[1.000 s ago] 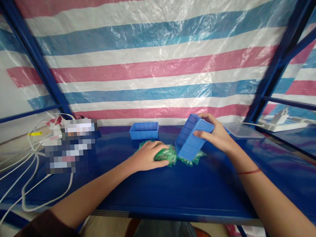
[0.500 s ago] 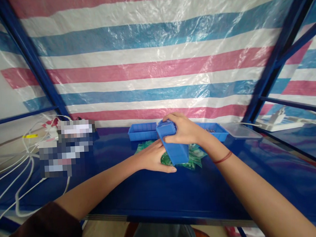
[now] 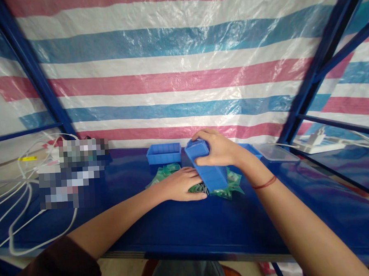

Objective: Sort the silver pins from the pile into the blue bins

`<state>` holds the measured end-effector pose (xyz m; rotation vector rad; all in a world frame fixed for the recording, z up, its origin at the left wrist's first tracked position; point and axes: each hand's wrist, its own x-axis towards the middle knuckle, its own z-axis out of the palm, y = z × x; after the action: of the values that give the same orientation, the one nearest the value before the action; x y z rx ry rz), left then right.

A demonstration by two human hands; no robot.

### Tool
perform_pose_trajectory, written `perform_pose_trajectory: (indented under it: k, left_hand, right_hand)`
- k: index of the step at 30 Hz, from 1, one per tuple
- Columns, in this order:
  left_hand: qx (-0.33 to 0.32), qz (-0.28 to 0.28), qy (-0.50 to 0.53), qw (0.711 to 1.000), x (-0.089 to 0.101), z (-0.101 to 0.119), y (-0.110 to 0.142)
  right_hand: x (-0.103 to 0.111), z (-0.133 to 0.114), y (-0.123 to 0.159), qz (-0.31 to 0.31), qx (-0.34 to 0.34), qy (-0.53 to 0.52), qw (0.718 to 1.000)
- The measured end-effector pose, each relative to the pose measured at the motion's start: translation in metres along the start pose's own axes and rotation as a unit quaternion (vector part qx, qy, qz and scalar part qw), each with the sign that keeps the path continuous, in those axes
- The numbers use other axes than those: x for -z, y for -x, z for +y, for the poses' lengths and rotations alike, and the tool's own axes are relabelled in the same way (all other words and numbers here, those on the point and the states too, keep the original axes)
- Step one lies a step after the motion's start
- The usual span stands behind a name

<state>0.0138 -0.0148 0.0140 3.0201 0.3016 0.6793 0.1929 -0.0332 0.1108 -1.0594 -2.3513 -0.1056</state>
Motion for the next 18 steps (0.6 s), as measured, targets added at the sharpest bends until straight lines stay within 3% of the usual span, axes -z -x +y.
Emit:
perform_pose_trajectory:
  k: [6, 11, 14, 16, 18]
  left_hand:
    - [0.010, 0.022, 0.004, 1.000, -0.004, 0.004, 0.002]
    - [0.051, 0.064, -0.016, 0.996, 0.012, -0.004, 0.001]
    - [0.164, 0.138, -0.108, 0.971, 0.022, -0.025, 0.006]
    - [0.240, 0.128, -0.166, 0.948, 0.024, -0.043, 0.015]
    - [0.303, 0.082, -0.189, 0.930, 0.024, -0.059, 0.026]
  right_hand:
    - [0.028, 0.004, 0.011, 0.056, -0.049, 0.010, 0.997]
    - [0.053, 0.011, 0.026, 0.110, -0.100, 0.001, 0.989]
    - [0.046, 0.026, 0.028, 0.170, -0.134, -0.006, 0.976]
    - [0.029, 0.041, 0.025, 0.206, -0.147, -0.001, 0.967]
    - [0.005, 0.057, 0.021, 0.212, -0.168, 0.033, 0.962]
